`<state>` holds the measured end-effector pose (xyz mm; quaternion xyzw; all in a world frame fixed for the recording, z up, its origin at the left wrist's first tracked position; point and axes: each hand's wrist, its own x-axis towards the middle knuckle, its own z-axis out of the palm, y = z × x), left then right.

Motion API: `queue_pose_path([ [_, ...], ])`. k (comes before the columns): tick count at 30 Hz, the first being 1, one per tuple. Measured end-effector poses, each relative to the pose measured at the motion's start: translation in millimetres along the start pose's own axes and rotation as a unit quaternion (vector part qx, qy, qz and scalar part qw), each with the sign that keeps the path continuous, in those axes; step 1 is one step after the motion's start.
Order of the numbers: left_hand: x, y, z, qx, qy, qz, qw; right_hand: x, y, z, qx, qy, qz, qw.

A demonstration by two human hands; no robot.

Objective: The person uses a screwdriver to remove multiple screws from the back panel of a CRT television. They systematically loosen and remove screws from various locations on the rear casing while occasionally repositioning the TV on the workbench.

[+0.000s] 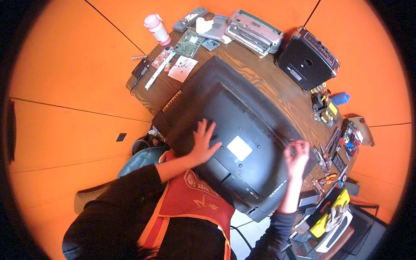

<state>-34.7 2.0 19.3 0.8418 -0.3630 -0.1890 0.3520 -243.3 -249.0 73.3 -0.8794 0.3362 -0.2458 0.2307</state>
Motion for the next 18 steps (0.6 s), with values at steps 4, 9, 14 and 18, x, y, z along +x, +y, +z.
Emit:
queue_pose_path([
  [4,14.1,26.5,-0.4,-0.651,-0.194,-0.248,0.691,-10.8,-120.9,40.8,-0.007,-0.105,-0.069,0.992],
  [9,39.0,20.2,-31.1,-0.744,-0.206,-0.243,0.587,-4.6,-186.5,94.0,-0.110,-0.221,-0.113,0.962],
  [14,49.7,-8.7,-58.6,-0.733,-0.164,-0.343,0.564,8.7,-211.5,125.7,-0.059,-0.230,-0.109,0.965],
  [18,58.9,-32.0,-67.1,-0.744,-0.139,-0.360,0.546,16.6,-229.0,145.4,-0.099,-0.213,-0.162,0.958],
])
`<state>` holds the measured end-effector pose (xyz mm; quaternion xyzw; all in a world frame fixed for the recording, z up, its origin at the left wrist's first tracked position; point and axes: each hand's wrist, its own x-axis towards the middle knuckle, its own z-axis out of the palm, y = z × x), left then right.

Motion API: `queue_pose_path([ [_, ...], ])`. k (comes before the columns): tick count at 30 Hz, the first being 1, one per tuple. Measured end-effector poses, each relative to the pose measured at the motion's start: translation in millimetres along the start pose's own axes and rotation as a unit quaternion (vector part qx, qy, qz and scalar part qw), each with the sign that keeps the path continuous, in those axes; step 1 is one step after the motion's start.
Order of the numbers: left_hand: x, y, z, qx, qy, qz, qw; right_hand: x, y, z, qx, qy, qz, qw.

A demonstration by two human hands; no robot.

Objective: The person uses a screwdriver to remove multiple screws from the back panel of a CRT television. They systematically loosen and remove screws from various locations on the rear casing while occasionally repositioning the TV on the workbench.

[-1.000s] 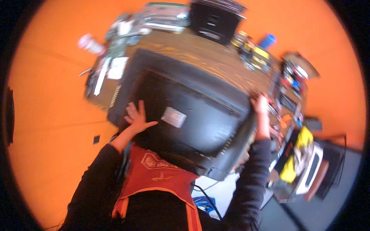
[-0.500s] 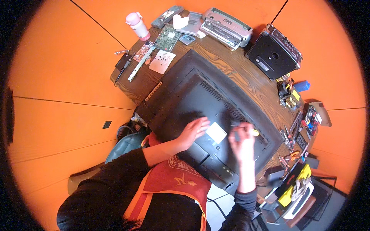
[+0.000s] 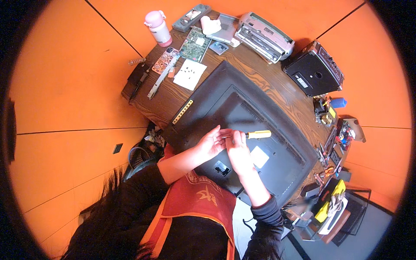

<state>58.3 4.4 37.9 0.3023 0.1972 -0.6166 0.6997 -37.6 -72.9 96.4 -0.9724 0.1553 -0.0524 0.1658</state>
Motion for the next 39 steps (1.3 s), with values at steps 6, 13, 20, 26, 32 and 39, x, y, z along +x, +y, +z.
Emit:
queue_pose_path([
  [6,22.7,39.1,-21.0,-0.059,0.009,-0.009,0.998,2.6,-15.3,-0.2,0.008,0.130,0.063,0.989],
  [13,102.2,196.2,-53.4,-0.007,0.115,0.214,0.970,-61.9,-35.3,-14.2,0.108,0.222,0.214,0.945],
  [20,50.9,220.8,-12.7,0.364,0.157,0.222,0.891,-102.5,-73.9,-13.1,0.144,0.204,0.352,0.902],
  [26,-133.2,114.2,123.7,0.486,-0.546,0.436,0.525,-103.2,-80.8,-3.3,0.100,0.208,0.305,0.924],
  [32,-223.7,70.7,188.1,0.296,-0.764,0.304,0.487,-101.0,-88.6,6.0,0.118,0.226,0.285,0.924],
  [39,-235.9,38.8,184.8,0.254,-0.796,0.242,0.493,-105.2,-101.4,-6.0,0.127,0.235,0.297,0.917],
])
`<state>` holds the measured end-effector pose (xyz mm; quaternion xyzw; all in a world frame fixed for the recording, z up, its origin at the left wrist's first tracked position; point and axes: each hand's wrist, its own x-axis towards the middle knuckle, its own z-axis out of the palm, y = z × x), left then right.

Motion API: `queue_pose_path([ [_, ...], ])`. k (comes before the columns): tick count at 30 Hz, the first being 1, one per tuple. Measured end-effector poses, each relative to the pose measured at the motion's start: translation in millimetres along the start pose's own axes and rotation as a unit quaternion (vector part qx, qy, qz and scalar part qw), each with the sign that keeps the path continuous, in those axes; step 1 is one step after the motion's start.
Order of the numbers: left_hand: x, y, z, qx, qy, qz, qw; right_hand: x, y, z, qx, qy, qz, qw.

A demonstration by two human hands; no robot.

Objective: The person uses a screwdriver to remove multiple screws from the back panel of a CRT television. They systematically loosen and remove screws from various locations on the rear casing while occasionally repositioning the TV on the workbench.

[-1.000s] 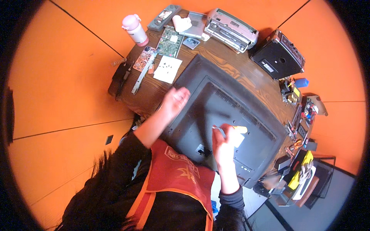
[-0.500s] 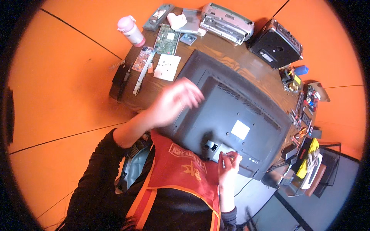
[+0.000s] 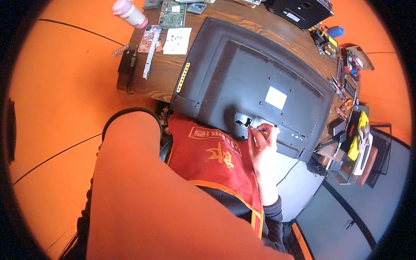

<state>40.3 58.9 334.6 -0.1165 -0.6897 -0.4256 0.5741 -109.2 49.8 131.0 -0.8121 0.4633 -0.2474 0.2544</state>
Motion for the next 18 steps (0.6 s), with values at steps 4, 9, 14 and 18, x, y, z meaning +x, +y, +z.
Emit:
queue_pose_path([
  [4,0.3,-6.0,9.9,-0.023,0.002,0.002,1.000,-1.8,0.4,-5.9,-0.001,-0.008,0.037,0.999],
  [9,3.4,-13.7,16.1,-0.043,0.003,0.008,0.999,1.4,1.7,-9.2,0.016,-0.001,0.025,1.000],
  [14,8.5,-16.8,16.7,-0.045,0.003,0.029,0.999,7.1,2.6,-9.0,0.049,0.003,0.020,0.999],
  [18,10.4,-15.4,18.0,-0.034,0.006,0.030,0.999,9.0,3.1,-8.8,-0.010,0.004,-0.033,0.999],
])
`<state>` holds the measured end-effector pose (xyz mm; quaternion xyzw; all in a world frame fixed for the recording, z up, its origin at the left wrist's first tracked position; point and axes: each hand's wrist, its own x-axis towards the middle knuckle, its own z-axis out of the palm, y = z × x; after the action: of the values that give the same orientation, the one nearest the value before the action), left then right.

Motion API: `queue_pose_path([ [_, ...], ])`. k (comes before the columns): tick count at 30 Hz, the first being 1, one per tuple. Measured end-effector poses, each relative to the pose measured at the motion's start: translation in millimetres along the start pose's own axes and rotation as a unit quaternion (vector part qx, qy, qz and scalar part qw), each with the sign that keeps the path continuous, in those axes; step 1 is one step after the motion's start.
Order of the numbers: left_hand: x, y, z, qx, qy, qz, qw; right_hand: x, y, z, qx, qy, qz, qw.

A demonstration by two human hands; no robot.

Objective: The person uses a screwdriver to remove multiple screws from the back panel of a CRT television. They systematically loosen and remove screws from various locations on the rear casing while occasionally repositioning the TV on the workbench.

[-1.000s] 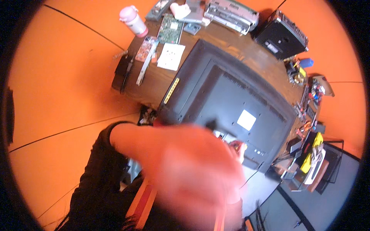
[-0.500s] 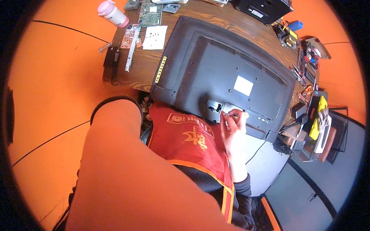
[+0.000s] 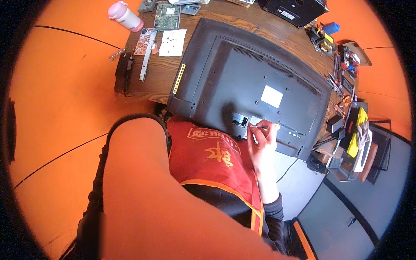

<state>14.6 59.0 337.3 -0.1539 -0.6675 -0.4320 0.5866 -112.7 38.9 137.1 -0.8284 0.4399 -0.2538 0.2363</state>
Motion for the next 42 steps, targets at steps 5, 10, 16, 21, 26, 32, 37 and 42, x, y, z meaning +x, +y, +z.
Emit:
queue_pose_path([
  [5,-2.1,2.9,-1.7,0.009,0.013,0.015,1.000,-2.0,-1.4,-1.7,0.044,0.004,0.044,0.998],
  [10,-0.4,6.5,-10.6,0.041,0.043,0.022,0.998,-2.9,-4.2,-2.4,0.035,0.017,0.032,0.999],
  [16,-91.8,-11.9,-48.1,0.224,0.340,-0.187,0.894,1.4,4.0,-22.9,-0.015,0.049,0.040,0.998],
  [21,-190.2,-76.2,-44.1,0.227,0.293,-0.488,0.790,15.9,12.2,-48.7,0.119,0.100,0.069,0.986],
  [26,-208.2,-118.5,-14.0,0.224,0.178,-0.531,0.798,16.6,13.9,-57.0,0.408,0.062,0.167,0.895],
  [32,-193.9,-151.2,12.0,0.201,0.306,-0.535,0.761,-14.6,49.7,-78.4,0.268,0.147,0.084,0.949],
  [37,-152.3,-199.4,29.0,0.098,0.406,-0.417,0.807,-38.2,98.0,-87.4,0.294,0.050,0.215,0.930],
  [42,-124.0,-247.5,43.4,0.089,0.370,-0.514,0.769,-66.4,135.9,-100.7,0.670,0.062,0.311,0.671],
])
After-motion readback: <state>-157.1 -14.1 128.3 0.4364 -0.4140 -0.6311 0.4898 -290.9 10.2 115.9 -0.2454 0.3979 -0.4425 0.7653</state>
